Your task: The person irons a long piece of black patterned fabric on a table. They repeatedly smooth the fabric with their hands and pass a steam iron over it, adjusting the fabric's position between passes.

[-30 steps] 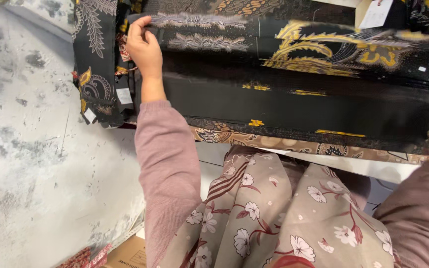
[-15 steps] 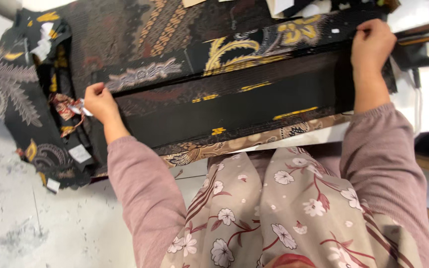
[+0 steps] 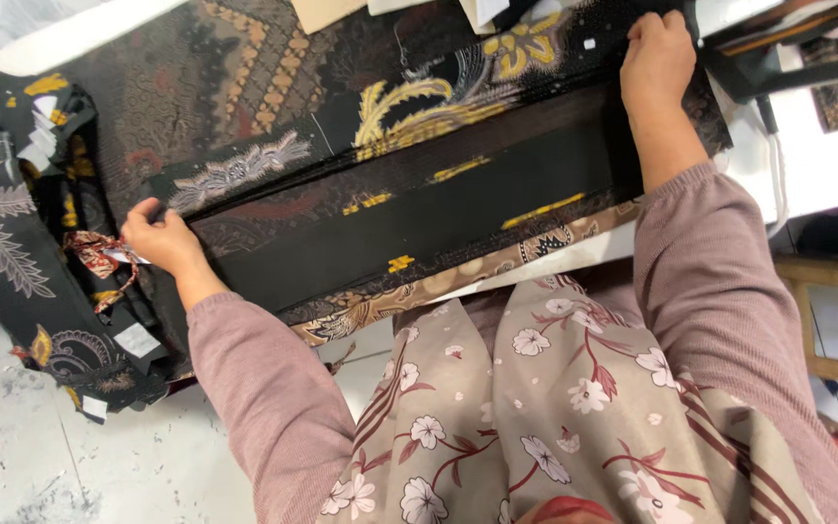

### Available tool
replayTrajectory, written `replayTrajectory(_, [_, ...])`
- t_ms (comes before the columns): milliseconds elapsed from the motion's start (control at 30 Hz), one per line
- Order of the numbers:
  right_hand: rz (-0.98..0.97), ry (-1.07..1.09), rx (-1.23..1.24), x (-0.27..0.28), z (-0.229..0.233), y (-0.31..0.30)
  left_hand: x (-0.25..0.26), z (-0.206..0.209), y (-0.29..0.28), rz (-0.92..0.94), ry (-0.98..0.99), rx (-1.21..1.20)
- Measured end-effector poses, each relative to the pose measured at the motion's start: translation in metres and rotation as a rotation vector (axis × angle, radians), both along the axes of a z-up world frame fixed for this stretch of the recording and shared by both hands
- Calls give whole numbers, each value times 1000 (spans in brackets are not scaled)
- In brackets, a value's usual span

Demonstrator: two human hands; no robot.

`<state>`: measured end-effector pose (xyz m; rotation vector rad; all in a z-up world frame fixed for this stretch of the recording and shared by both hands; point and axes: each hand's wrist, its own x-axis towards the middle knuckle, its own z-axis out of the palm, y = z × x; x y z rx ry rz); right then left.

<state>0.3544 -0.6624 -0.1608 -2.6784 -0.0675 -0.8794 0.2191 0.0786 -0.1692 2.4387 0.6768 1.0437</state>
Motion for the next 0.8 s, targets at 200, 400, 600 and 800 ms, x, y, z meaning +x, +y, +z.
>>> replayTrajectory(200, [291, 11, -171, -64, 50, 32, -12, 74, -127, -355, 6, 76])
replayTrajectory(400, [575, 298, 3, -97, 41, 78, -30, 65, -325, -811, 237, -24])
replayTrajectory(600, [579, 172, -43, -106, 46, 83, -22, 63, -346, -826, 243, -30])
replayTrajectory(800, [993, 346, 730, -150, 169, 97, -18, 67, -343, -936, 171, 0])
